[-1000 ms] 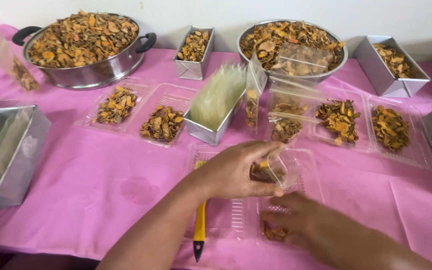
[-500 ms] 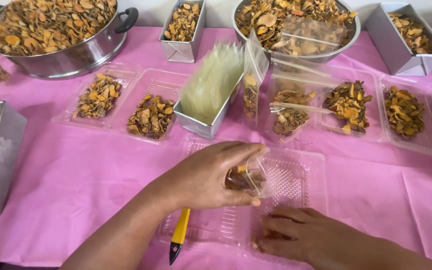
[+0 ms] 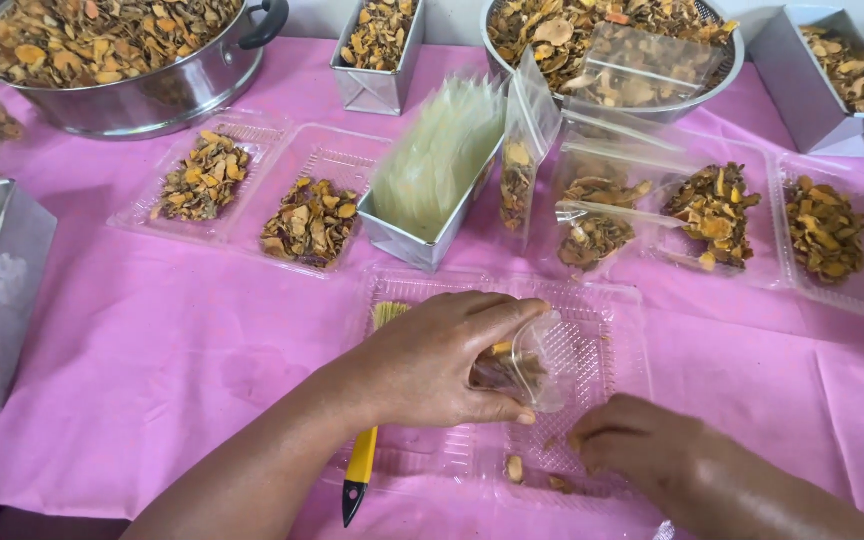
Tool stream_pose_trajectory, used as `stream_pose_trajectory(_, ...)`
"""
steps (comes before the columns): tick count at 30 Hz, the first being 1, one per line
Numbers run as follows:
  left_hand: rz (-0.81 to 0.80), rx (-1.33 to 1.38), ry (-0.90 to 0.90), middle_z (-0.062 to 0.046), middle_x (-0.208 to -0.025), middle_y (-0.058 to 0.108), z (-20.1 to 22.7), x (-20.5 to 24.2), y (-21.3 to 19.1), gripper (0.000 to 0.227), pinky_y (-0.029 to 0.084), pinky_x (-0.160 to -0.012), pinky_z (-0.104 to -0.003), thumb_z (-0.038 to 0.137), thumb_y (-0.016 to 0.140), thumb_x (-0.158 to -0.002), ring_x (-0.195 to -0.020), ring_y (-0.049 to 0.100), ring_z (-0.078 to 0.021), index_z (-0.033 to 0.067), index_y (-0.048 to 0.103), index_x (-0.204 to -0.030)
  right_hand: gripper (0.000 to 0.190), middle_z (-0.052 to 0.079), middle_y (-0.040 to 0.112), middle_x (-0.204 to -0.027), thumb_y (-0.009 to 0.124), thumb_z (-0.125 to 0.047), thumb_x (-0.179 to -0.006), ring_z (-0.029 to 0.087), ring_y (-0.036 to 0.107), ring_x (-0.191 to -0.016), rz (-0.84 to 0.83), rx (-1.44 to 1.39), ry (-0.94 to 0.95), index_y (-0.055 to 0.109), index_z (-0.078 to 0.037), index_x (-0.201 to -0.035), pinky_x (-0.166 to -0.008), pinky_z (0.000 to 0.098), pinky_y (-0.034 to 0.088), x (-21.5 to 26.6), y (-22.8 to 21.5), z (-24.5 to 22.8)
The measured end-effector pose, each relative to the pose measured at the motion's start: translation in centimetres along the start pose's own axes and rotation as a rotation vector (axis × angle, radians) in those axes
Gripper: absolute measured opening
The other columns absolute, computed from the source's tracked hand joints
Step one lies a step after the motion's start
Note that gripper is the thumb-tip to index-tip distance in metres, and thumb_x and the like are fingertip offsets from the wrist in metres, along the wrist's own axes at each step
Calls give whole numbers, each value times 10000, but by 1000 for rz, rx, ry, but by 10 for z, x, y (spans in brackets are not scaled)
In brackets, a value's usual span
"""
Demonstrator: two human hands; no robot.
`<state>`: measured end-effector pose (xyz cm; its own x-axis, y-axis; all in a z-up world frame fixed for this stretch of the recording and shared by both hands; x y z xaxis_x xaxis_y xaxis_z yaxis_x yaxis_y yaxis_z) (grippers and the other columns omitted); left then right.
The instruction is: Sorting and packing dried tea slices into plastic trays and zip-lock bags.
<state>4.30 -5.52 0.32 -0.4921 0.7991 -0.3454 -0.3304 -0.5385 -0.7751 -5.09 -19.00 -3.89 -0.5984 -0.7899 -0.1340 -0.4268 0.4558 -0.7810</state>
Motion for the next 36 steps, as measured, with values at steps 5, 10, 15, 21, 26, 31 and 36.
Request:
stream_pose_trajectory(5, -105, -43, -107, -185, -1360, 637, 1, -5, 7, 919, 486, -936, -482, 486, 826, -738, -1189, 614, -375, 89, 464, -1483, 202, 22, 853, -1079, 751, -96, -815, 121, 823, -993, 569, -39, 358, 879, -139, -966, -964, 260, 644, 5, -72, 7)
stream_pose_trajectory(10, -90, -30, -112, -183, -1314, 666, 9, -13, 6, 916, 516, -883, -490, 456, 845, -710, -1146, 640, -390, 94, 483, -1470, 223, -5, 778, -1140, 656, -99, -910, 112, 760, -1014, 552, 258, 246, 817, -173, -1046, -897, 242, 576, -18, -84, -12)
stream_pose_trajectory(15, -91, 64, -161, -148, -1153, 709, 8, -16, 5, 836, 542, -724, -453, 415, 826, -713, -951, 708, -351, 122, 522, -1435, 290, 29, 736, -1125, 571, -45, -965, 183, 708, -960, 460, 485, 101, 750, -148, -1169, -771, 299, 568, -36, -83, -27)
stream_pose_trajectory(21, -57, 182, -212, -137, -1387, 639, -3, -19, 6, 958, 496, -974, -395, 557, 763, -686, -1233, 634, -314, 76, 495, -1470, 291, -58, 755, -1135, 664, -128, -915, 78, 720, -1024, 497, 471, 216, 783, -231, -1159, -888, 233, 547, -32, -97, -34)
stream_pose_trajectory(26, -45, 224, -148, -148, -1463, 593, 3, -17, 3, 948, 475, -1025, -430, 597, 700, -723, -1293, 603, -326, 86, 468, -1487, 103, -104, 786, -814, 722, -231, -887, 38, 649, -700, 552, 268, 435, 781, -214, -969, -546, 228, 536, -31, -106, -25)
stream_pose_trajectory(31, -47, 246, -125, -149, -1514, 550, 9, -15, 1, 974, 434, -1093, -461, 613, 682, -721, -1370, 548, -334, 103, 427, -1511, 167, -35, 806, -957, 754, -159, -849, 85, 730, -821, 619, 300, 325, 778, -143, -1014, -731, 251, 574, -34, -113, -39)
stream_pose_trajectory(36, 4, 469, -124, -168, -1477, 577, 9, -7, -12, 950, 470, -1121, -465, 478, 746, -732, -1356, 576, -340, 70, 402, -1518, 99, 35, 769, -968, 733, -49, -877, 119, 725, -848, 716, 337, 303, 754, -62, -973, -841, 268, 559, -10, -110, -30)
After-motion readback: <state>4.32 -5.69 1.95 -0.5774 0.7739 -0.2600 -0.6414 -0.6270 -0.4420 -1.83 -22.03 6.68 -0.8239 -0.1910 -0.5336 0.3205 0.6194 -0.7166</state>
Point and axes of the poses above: each hand's wrist, its own x-axis away from the middle knuckle, its own y-axis out of the palm, z = x × y, the point moved 9 cm from there along -x, towards the middle knuckle
